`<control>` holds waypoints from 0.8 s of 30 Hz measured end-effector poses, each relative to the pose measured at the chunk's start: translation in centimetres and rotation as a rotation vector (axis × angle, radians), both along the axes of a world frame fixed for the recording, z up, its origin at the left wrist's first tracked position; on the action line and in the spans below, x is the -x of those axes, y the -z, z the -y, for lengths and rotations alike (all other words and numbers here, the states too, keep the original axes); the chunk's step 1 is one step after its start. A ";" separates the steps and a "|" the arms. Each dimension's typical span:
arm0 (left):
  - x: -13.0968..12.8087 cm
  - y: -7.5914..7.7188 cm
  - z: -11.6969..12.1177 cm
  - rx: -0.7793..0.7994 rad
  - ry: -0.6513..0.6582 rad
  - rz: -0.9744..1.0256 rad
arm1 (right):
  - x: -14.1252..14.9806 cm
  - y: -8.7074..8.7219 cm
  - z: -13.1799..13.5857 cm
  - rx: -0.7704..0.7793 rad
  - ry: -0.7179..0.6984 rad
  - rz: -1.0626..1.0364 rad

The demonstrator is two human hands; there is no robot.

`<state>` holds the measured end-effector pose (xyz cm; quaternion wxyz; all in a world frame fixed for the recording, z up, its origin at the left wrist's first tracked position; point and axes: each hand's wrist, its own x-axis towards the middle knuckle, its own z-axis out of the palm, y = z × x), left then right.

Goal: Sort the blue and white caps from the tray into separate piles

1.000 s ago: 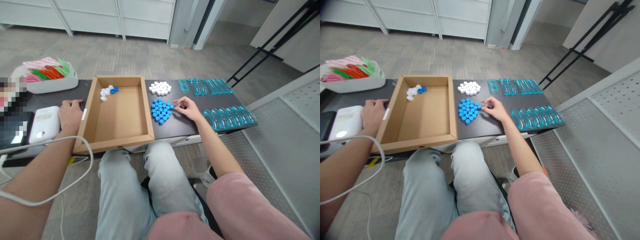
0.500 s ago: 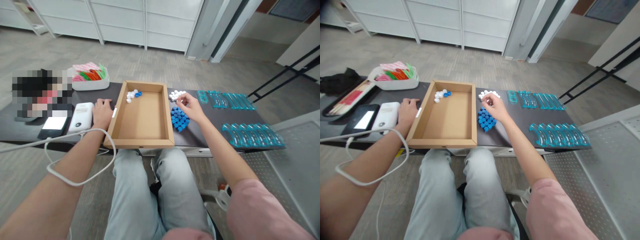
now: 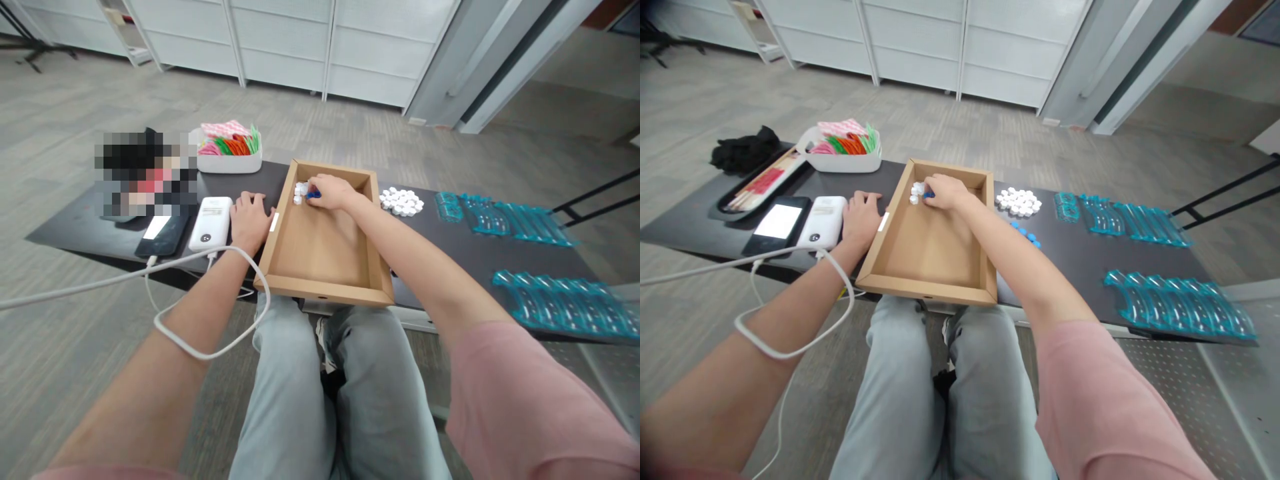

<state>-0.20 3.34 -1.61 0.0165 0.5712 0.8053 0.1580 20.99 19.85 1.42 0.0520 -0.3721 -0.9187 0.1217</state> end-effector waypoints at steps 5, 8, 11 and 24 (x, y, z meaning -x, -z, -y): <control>-0.1 0.1 0.1 -0.021 0.007 0.005 | -2.2 0.2 2.0 0.358 -0.077 -0.394; -0.2 0.0 0.1 -0.018 -0.002 0.007 | -4.2 0.5 2.4 0.453 0.022 -0.639; -0.2 -0.2 0.1 -0.007 -0.009 0.007 | -7.1 -0.1 2.6 0.458 0.054 -0.811; 0.3 -0.5 0.1 0.070 -0.028 -0.022 | -30.8 2.8 11.4 0.170 0.534 -1.068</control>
